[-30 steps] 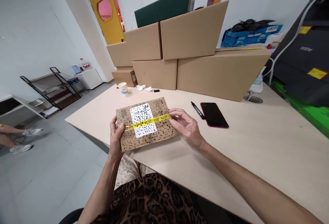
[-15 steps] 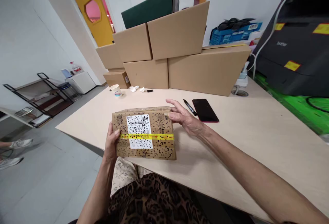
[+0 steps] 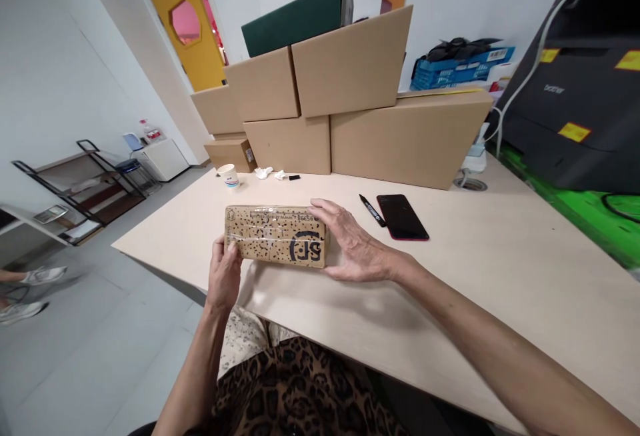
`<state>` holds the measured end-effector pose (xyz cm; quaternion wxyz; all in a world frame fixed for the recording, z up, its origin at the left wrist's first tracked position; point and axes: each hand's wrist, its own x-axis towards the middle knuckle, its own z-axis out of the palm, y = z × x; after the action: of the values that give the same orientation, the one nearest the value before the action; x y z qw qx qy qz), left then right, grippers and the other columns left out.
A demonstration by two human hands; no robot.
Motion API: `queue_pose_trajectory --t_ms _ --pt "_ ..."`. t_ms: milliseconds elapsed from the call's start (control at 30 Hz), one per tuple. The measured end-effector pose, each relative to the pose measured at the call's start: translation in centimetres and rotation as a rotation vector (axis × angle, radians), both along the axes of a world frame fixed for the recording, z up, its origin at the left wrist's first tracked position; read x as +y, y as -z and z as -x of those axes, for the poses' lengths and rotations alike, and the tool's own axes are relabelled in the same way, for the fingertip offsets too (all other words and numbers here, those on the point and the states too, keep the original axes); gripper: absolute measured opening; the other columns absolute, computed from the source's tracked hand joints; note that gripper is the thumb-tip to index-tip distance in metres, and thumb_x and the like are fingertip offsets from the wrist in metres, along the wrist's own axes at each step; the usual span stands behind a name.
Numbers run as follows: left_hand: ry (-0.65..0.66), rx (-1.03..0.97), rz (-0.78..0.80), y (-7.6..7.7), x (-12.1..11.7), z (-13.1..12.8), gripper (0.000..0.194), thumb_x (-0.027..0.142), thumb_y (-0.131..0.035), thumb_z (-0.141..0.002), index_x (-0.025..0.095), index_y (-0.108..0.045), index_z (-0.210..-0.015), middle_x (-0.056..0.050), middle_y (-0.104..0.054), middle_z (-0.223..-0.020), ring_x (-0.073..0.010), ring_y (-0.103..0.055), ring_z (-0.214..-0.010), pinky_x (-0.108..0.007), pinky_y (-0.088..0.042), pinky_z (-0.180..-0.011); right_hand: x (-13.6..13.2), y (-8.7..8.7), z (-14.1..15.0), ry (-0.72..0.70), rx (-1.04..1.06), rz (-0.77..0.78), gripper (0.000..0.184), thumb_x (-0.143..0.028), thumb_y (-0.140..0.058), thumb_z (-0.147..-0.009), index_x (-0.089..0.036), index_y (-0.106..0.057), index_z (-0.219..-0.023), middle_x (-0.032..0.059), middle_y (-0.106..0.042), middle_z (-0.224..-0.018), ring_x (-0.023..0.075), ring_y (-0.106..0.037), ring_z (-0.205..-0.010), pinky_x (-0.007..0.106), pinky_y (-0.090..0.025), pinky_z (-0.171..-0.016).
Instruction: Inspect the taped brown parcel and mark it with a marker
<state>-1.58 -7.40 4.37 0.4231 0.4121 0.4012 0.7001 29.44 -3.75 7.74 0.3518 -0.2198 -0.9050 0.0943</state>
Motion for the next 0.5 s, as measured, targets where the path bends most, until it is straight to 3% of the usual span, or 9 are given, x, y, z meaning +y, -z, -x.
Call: queue_pose_trajectory --t_ms 200,333,400,500 --pt "-0.006 0.034 -0.039 0.3 -0.2 -0.4 0.052 0.051 -0.085 -0.082 0.025 -0.063 -0.121 -0.004 -0.071 -0.12 -0.0186 -0.066 -0.109 -0.032 -0.053 -0.096 0.4 0.8 0.4 0.022 0.024 -0.018 0.12 -0.026 -0.082 -0.081 -0.036 -0.002 -0.17 0.0167 -0.013 -0.174 0.0437 -0.018 -0.163 0.069 -0.031 -0.126" --pt "-0.001 0.141 -0.087 0.5 -0.9 -0.6 0.049 0.047 -0.082 -0.087 0.025 -0.061 -0.125 -0.007 -0.068 -0.127 -0.0214 -0.065 -0.118 -0.034 -0.053 -0.101 1.1 1.0 -0.3 0.021 0.074 0.034 0.12 -0.026 -0.082 -0.079 -0.037 -0.004 -0.17 0.0143 -0.012 -0.176 0.0416 -0.014 -0.165 0.068 -0.025 -0.129" --pt "0.013 0.189 -0.094 0.8 -1.3 -0.8 0.052 0.045 -0.082 -0.087 0.025 -0.059 -0.128 -0.008 -0.066 -0.133 -0.0237 -0.062 -0.126 -0.037 -0.052 -0.105 1.4 1.2 -0.6 0.018 0.119 0.124 0.121 -0.033 -0.085 -0.079 -0.038 -0.004 -0.169 0.0128 -0.012 -0.177 0.0408 -0.012 -0.166 0.067 -0.021 -0.13" --pt "0.072 0.224 -0.076 1.4 -1.8 -1.3 0.064 0.043 -0.083 -0.085 0.028 -0.052 -0.139 -0.011 -0.059 -0.144 -0.0264 -0.058 -0.133 -0.041 -0.051 -0.109 1.6 1.5 -0.8 0.022 0.248 0.38 0.119 -0.049 -0.084 -0.081 -0.039 -0.003 -0.169 0.0116 -0.014 -0.179 0.0384 -0.011 -0.166 0.066 -0.017 -0.131"
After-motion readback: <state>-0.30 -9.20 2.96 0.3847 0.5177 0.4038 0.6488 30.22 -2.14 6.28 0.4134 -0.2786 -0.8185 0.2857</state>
